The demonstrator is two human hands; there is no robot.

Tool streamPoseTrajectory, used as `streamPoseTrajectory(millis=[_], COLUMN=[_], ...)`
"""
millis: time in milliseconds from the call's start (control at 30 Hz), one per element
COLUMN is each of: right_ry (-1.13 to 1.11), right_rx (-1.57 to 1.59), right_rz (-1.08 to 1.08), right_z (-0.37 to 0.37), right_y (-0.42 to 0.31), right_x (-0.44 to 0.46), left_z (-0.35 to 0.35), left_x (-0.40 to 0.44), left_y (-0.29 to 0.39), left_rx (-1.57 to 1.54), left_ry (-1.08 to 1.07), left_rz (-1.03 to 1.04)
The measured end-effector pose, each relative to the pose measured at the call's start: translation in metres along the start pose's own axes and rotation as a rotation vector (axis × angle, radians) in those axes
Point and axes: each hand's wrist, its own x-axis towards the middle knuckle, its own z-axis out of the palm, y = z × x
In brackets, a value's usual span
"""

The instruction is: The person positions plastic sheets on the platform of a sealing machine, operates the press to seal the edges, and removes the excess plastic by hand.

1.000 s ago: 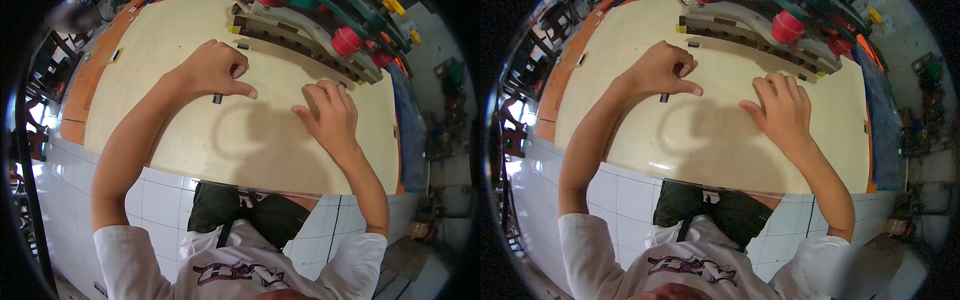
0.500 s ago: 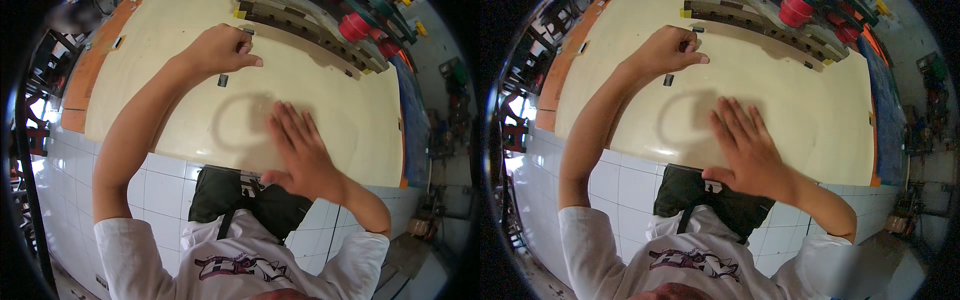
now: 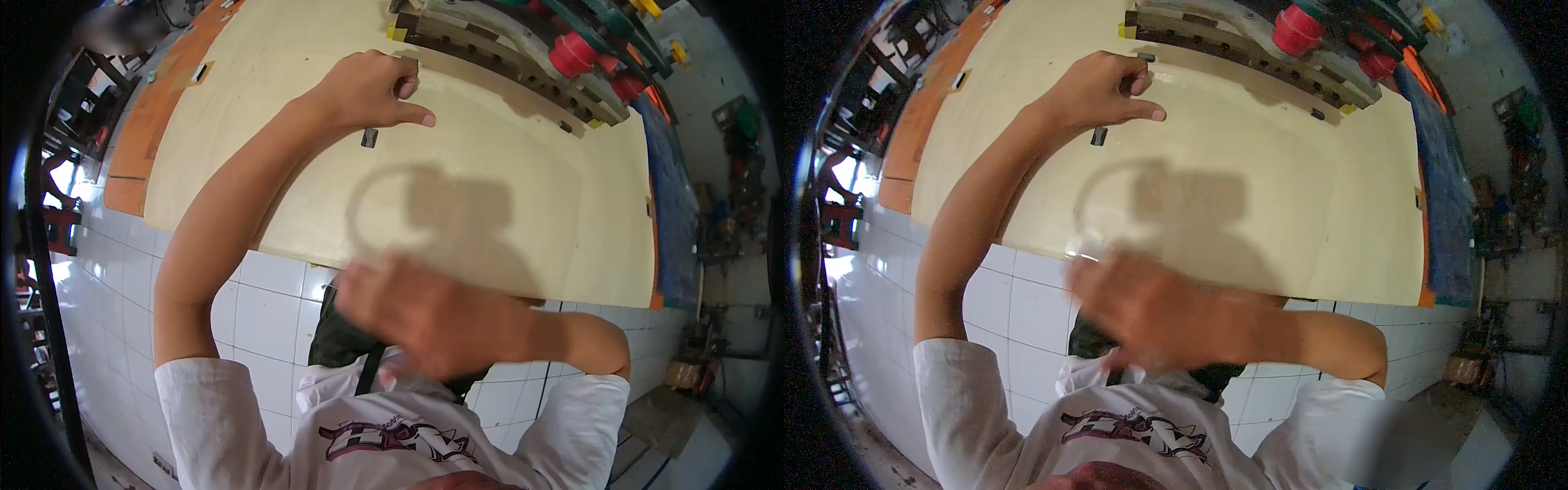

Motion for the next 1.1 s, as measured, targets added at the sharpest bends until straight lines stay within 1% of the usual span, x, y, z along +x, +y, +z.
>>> streamPoseTrajectory(millis=[33, 100, 133, 200, 233, 267, 333, 367, 400, 433, 467, 500, 533, 600, 633, 667, 733, 767, 800, 867, 900, 933, 967, 1000, 1033, 1067, 1100], right_ry=[-0.001, 0.145, 0.139, 0.241, 0.343, 0.339, 0.282, 0.300, 0.338, 0.351, 0.347, 0.246, 0.243, 0.692, 0.699, 0.784, 0.836, 0.809, 0.807, 0.800, 0.798, 0.750, 0.704, 0.705, 0.802, 0.902, 1.024], right_rx=[0.001, 0.172, 0.175, -0.153, -0.256, -0.255, -0.286, -0.191, -0.133, 0.110, 0.185, 0.248, 0.265, 0.063, -0.058, -0.359, -0.634, -0.600, -0.605, -0.649, -0.656, -0.585, -0.515, -0.520, -0.466, -0.419, -0.352], right_rz=[-0.002, -0.231, -0.237, 0.095, 0.282, 0.282, 0.381, 0.247, 0.059, -0.134, -0.262, -0.298, -0.305, -0.237, -0.129, 0.048, 0.445, 0.659, 0.664, 0.830, 0.827, 0.805, 0.783, 0.781, 0.755, 0.723, 0.804], right_z=[0.006, 0.013, 0.007, -0.013, -0.007, 0.001, 0.027, 0.045, 0.065, 0.090, 0.110, 0.114, 0.117, 0.117, 0.118, 0.120, 0.131, 0.136, 0.131, 0.113, 0.104, 0.094, 0.085, 0.077, 0.070, 0.062, 0.053], right_y=[-0.008, -0.021, -0.016, -0.002, -0.003, -0.005, -0.015, -0.024, -0.032, -0.040, -0.051, -0.060, -0.061, -0.058, -0.056, -0.051, -0.038, -0.034, -0.032, -0.025, -0.026, -0.030, -0.033, -0.035, -0.036, -0.034, -0.031], right_x=[-0.001, 0.001, 0.000, -0.007, -0.009, -0.007, 0.005, 0.013, 0.020, 0.028, 0.032, 0.034, 0.034, 0.032, 0.022, 0.021, 0.017, 0.012, 0.006, -0.010, -0.021, -0.033, -0.045, -0.055, -0.065, -0.078, -0.096], left_z=[0.001, 0.000, -0.001, 0.000, 0.000, 0.000, 0.000, 0.000, 0.000, 0.000, 0.000, 0.000, 0.001, 0.002, 0.002, 0.001, -0.001, -0.001, 0.001, -0.001, -0.001, -0.001, -0.001, 0.000, 0.002, 0.004, 0.002], left_x=[0.000, -0.002, -0.001, -0.002, -0.002, -0.002, -0.001, -0.001, -0.001, -0.002, -0.002, -0.002, -0.002, -0.003, -0.003, -0.003, -0.004, -0.003, -0.003, -0.004, -0.004, -0.004, -0.004, -0.004, -0.005, -0.006, -0.004], left_y=[-0.001, -0.002, -0.002, -0.002, -0.002, -0.002, -0.001, -0.001, -0.001, -0.001, -0.002, -0.002, -0.002, -0.003, -0.003, -0.003, -0.003, -0.003, -0.002, -0.003, -0.004, -0.003, -0.002, -0.002, -0.003, -0.005, -0.006], left_rx=[-0.041, -0.080, -0.059, -0.043, -0.025, -0.007, 0.009, 0.029, 0.027, 0.044, 0.064, 0.064, 0.047, 0.034, 0.014, -0.006, -0.003, -0.001, -0.002, -0.011, -0.017, -0.020, -0.043, -0.066, -0.064, -0.172, -0.278], left_ry=[-0.015, -0.025, -0.021, -0.016, -0.003, 0.009, 0.011, 0.013, 0.009, 0.004, 0.000, -0.007, 0.010, 0.025, 0.007, -0.011, -0.024, -0.028, -0.033, -0.038, -0.048, -0.043, -0.025, -0.008, -0.003, 0.008, 0.019], left_rz=[-0.011, -0.032, -0.022, -0.019, -0.002, 0.017, 0.016, 0.017, 0.013, 0.019, 0.022, 0.008, 0.019, 0.015, 0.014, 0.017, 0.017, 0.011, 0.008, 0.025, 0.032, 0.032, 0.006, -0.019, -0.014, -0.052, -0.083])
